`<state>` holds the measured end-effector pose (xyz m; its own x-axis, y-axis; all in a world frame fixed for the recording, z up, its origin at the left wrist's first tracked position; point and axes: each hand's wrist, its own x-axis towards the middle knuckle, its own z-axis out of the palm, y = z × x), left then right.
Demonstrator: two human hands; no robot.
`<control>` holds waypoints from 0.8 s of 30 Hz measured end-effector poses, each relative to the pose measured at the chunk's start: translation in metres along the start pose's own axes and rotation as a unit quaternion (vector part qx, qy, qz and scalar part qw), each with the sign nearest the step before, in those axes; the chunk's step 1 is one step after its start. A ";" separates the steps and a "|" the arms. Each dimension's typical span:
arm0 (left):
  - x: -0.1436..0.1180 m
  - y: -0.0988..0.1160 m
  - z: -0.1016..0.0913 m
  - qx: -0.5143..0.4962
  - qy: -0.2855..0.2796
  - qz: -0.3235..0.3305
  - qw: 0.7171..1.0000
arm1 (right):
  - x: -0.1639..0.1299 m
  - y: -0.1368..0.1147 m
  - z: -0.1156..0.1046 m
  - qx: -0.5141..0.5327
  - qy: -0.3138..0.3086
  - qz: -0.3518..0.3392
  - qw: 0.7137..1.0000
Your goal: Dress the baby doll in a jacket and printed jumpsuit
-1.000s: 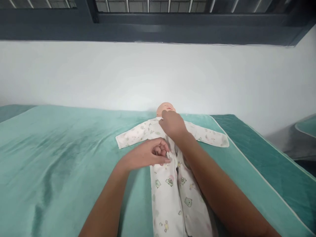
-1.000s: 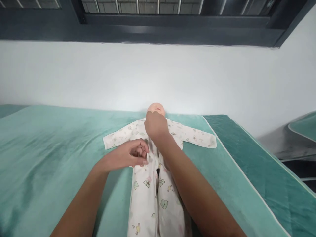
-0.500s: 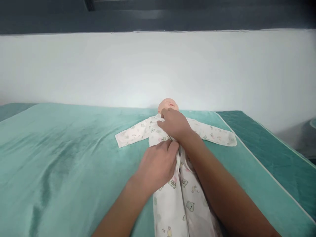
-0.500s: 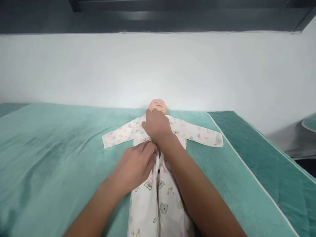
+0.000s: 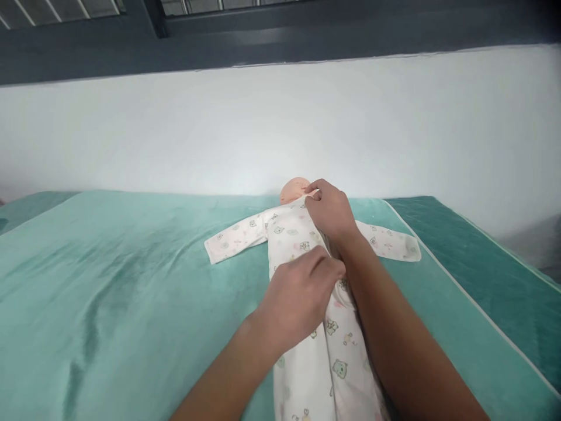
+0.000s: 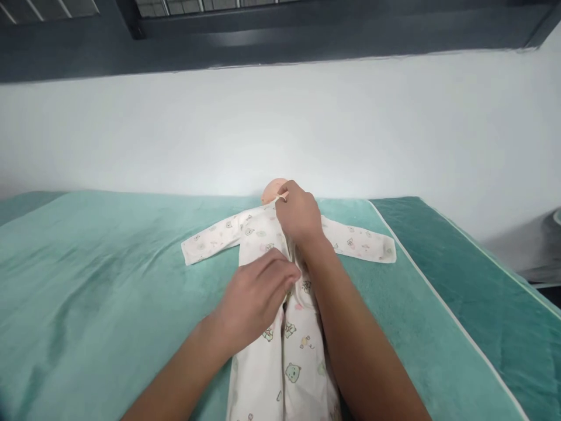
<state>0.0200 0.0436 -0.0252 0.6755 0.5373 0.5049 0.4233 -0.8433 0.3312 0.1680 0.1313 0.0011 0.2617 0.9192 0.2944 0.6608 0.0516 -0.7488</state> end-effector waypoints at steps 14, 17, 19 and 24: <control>0.026 -0.055 -0.016 -0.296 0.169 -0.325 0.882 | 0.004 0.016 -0.016 -0.092 -0.092 0.032 0.991; 0.052 -0.072 -0.012 -0.238 0.169 -0.343 0.893 | 0.007 0.020 -0.011 -0.081 -0.086 0.038 0.992; 0.071 -0.079 -0.007 -0.197 0.144 -0.339 0.909 | 0.010 0.027 -0.012 -0.034 -0.100 0.062 0.992; 0.100 -0.087 0.005 -0.126 0.071 -0.341 0.929 | 0.015 0.040 -0.013 0.220 -0.118 0.136 0.959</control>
<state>0.0543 0.1708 -0.0074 0.2085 0.9567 0.2033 0.5566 -0.2869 0.7796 0.2073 0.1423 -0.0166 0.1809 0.9822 -0.0513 0.2174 -0.0907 -0.9719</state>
